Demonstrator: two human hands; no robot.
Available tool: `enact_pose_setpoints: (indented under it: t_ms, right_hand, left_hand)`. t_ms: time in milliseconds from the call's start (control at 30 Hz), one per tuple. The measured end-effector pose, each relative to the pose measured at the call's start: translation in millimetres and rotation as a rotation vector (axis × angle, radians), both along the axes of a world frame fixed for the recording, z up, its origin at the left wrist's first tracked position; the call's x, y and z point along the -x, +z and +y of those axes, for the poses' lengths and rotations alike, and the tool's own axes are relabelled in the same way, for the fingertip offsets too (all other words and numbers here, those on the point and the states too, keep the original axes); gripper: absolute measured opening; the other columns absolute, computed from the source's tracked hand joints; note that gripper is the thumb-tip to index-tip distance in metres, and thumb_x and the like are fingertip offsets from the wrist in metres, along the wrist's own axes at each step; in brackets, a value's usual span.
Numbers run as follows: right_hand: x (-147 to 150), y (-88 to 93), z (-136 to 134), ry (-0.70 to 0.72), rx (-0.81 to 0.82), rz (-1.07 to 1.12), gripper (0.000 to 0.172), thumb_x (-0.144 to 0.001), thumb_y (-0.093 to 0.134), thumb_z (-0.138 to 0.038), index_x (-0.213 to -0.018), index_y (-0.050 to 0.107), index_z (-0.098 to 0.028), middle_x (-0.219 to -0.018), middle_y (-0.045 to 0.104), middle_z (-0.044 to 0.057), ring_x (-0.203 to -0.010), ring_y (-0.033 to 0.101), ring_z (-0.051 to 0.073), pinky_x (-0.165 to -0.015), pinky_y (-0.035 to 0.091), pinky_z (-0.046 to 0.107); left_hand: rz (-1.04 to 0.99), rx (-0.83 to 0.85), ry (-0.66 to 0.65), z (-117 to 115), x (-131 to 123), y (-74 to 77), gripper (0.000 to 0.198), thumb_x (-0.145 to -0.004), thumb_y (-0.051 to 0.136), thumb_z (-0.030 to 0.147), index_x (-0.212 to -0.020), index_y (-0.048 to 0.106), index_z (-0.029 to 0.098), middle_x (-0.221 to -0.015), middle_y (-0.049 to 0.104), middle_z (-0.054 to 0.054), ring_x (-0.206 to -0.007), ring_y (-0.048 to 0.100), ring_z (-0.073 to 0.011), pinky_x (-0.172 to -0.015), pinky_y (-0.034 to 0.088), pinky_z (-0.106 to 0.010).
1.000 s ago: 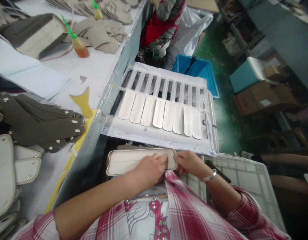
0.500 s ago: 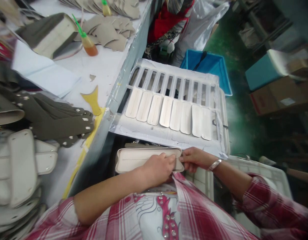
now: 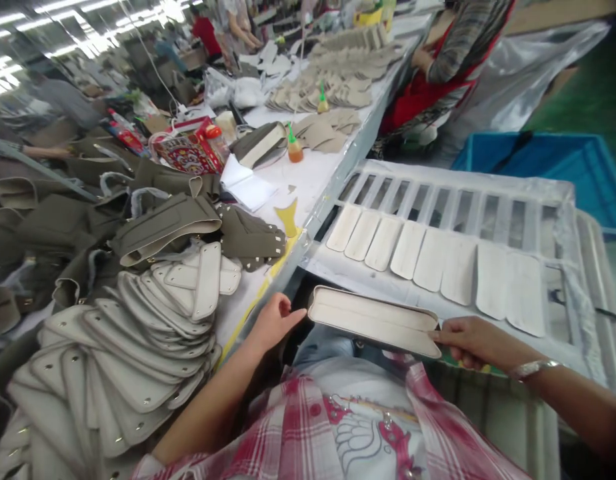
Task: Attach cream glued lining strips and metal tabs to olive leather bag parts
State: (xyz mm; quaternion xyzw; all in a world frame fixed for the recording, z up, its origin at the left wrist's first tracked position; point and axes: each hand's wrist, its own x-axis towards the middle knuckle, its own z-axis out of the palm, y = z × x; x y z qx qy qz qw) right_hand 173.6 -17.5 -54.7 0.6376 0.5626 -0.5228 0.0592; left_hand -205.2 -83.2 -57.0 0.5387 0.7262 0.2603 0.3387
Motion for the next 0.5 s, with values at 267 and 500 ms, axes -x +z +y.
enact_pose_setpoints:
  t_ms: [267,500]
  right_hand:
    - [80,33.4,-24,0.349,-0.83,-0.102,0.029,-0.089,0.039,-0.042,-0.083,0.056,-0.02,-0.078,0.063,0.005,-0.07,0.058,0.017,-0.064,0.04,0.027]
    - [192,30.4,6,0.77,-0.677,-0.127,0.027,-0.085,0.045,-0.037,-0.08,0.063,-0.017,-0.081,0.067,0.008,-0.079,0.062,0.021,-0.065,0.041,0.027]
  left_hand:
    - [-0.481,0.402,0.038,-9,-22,-18.0,0.042,-0.071,0.057,0.057,-0.072,0.046,0.017,-0.065,0.051,0.0,-0.059,0.056,-0.0142,-0.041,0.044,-0.021]
    - [-0.539,0.49,0.068,4,-33,-10.0,0.037,-0.076,0.052,0.049,-0.062,0.047,0.015,-0.05,0.047,0.002,-0.04,0.051,-0.0118,-0.035,0.039,-0.021]
